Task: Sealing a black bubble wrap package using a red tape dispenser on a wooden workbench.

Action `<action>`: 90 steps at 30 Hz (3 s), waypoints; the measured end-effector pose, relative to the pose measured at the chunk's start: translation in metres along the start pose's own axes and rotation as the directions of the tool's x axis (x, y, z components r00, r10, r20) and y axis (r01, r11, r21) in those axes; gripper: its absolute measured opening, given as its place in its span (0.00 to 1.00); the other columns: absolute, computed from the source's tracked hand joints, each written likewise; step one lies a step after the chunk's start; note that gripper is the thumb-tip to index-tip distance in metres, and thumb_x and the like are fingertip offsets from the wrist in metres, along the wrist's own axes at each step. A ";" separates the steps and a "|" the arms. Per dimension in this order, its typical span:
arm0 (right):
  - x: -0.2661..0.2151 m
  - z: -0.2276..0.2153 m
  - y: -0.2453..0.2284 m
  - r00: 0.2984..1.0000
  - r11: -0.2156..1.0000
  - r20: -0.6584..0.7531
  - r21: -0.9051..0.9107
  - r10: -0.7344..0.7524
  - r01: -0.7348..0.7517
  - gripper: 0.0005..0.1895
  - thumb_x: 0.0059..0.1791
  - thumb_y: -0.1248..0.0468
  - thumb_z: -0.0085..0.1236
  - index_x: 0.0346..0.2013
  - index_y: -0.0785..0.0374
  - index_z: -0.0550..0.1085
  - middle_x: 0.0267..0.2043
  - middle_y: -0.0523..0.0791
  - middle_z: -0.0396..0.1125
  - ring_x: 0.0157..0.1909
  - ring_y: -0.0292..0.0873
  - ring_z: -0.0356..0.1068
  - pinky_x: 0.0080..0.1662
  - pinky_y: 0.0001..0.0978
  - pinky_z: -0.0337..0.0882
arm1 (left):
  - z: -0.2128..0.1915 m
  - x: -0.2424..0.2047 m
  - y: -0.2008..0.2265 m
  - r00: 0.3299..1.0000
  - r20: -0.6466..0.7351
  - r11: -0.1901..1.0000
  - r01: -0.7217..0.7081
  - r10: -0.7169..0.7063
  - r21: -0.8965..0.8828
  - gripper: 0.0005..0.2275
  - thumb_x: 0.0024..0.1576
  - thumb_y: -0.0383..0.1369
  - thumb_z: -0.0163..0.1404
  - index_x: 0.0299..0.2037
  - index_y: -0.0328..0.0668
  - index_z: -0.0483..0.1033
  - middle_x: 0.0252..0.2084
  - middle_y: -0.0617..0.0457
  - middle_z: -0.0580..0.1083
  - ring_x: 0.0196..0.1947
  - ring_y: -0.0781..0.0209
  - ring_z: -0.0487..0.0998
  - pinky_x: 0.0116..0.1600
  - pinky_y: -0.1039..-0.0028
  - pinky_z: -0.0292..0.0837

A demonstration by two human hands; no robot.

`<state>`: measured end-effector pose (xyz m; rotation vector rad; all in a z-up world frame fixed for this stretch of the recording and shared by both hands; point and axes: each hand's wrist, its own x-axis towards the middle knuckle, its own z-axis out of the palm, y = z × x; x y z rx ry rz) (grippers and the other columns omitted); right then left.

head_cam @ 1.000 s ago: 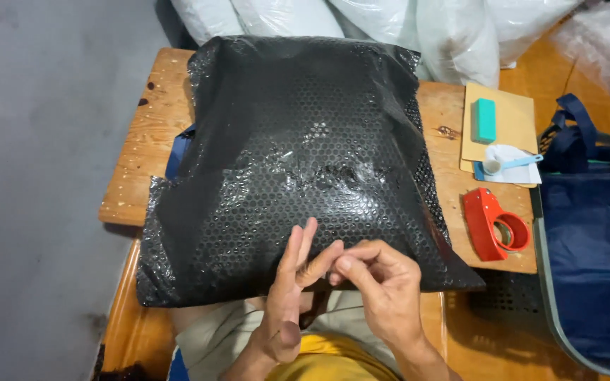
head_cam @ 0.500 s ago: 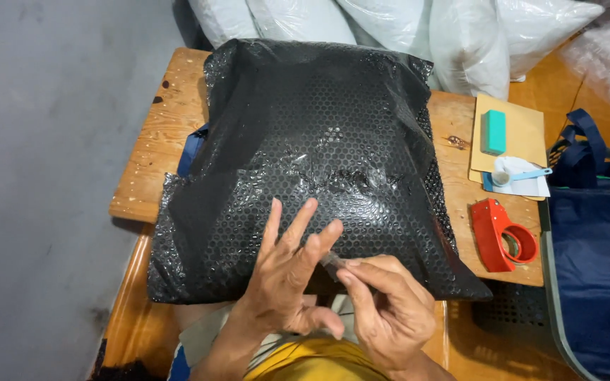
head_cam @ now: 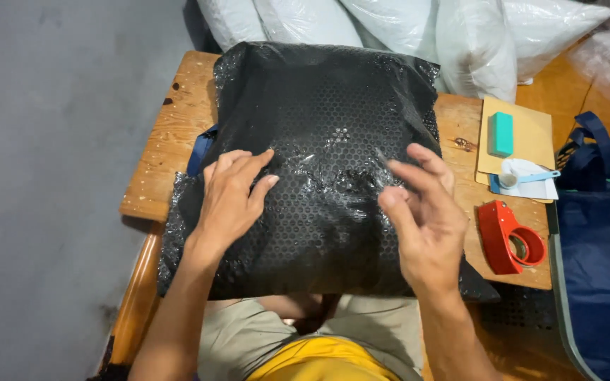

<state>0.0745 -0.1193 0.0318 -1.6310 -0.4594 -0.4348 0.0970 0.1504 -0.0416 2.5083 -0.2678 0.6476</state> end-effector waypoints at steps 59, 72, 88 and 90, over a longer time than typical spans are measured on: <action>0.073 0.064 0.093 0.390 0.381 0.666 0.168 0.636 -0.909 0.14 0.54 0.69 0.50 0.52 0.71 0.73 0.17 0.35 0.45 0.13 0.25 0.44 0.12 0.13 0.47 | 0.022 0.032 -0.042 0.822 0.431 0.524 0.570 -0.373 -0.633 0.15 0.47 0.25 0.62 0.44 0.38 0.74 0.31 0.52 0.78 0.27 0.68 0.73 0.32 0.85 0.62; 0.055 0.097 0.103 0.727 0.745 0.258 -0.453 0.636 -0.490 0.11 0.45 0.53 0.68 0.39 0.52 0.83 0.11 0.34 0.62 0.14 0.30 0.61 0.20 0.20 0.58 | 0.028 0.028 -0.045 0.838 0.394 0.522 0.543 -0.377 -0.657 0.16 0.46 0.24 0.63 0.43 0.38 0.73 0.31 0.51 0.78 0.28 0.67 0.74 0.32 0.84 0.64; 0.062 0.095 0.068 0.922 0.586 0.261 -0.809 0.286 0.048 0.43 0.34 0.45 0.77 0.51 0.66 0.65 0.45 0.57 0.65 0.50 0.67 0.70 0.49 0.60 0.70 | 0.039 0.023 -0.052 0.859 0.352 0.490 0.504 -0.372 -0.711 0.16 0.45 0.23 0.63 0.42 0.38 0.73 0.30 0.49 0.79 0.27 0.67 0.75 0.31 0.84 0.66; 0.065 0.093 0.084 0.944 0.564 0.278 -0.815 0.179 0.133 0.46 0.32 0.42 0.78 0.50 0.66 0.65 0.43 0.55 0.62 0.49 0.66 0.68 0.49 0.58 0.69 | 0.038 0.022 -0.051 0.858 0.350 0.493 0.504 -0.375 -0.709 0.16 0.45 0.23 0.63 0.42 0.38 0.73 0.30 0.49 0.79 0.26 0.67 0.75 0.31 0.85 0.66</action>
